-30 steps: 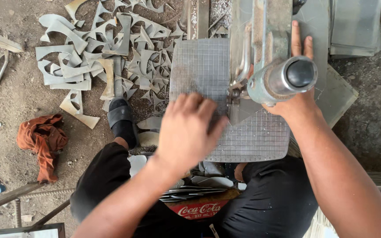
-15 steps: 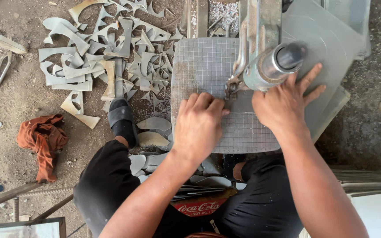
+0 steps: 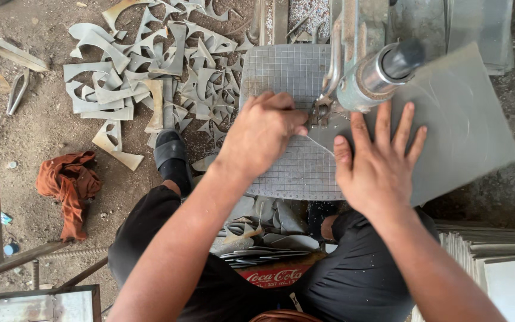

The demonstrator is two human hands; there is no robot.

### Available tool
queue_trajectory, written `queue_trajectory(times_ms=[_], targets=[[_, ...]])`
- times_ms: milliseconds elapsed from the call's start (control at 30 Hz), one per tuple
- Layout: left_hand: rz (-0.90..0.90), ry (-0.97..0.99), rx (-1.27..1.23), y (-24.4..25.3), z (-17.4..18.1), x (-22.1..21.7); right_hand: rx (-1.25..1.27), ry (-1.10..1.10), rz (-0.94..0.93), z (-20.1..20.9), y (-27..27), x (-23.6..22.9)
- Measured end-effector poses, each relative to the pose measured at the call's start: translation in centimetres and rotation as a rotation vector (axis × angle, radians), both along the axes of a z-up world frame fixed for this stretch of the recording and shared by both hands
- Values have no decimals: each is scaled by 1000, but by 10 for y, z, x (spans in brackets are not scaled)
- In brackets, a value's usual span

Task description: The person uses a vertical bandsaw to cut curved shapes from a gray plastic sheet. They guide the sheet along pre-drawn lines, rotate it to follow the contours, and remove cut pieces as they finish each shape.

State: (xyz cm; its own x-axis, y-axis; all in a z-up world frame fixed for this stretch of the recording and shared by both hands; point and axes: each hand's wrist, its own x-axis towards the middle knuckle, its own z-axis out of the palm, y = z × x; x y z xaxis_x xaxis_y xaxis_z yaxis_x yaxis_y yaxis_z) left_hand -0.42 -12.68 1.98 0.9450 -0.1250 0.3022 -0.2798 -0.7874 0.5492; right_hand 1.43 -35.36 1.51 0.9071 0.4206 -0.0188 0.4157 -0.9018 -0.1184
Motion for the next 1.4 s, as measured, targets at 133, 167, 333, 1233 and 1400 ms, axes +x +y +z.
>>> queue_trajectory(times_ms=[133, 167, 333, 1233, 1400], targets=[[-116, 15, 1, 14, 2, 14, 23, -10, -79, -6, 11, -7], [-126, 13, 9, 15, 2, 16, 25, -2, -98, -6, 12, -6], [-138, 16, -1, 17, 2, 22, 1, 7, -118, -2, 17, 3], [-8, -12, 392, 21, 10, 51, 204, -114, 136, 1, 19, 100], [99, 73, 465, 18, 13, 3, 172, -219, 205, 18, -6, 33]])
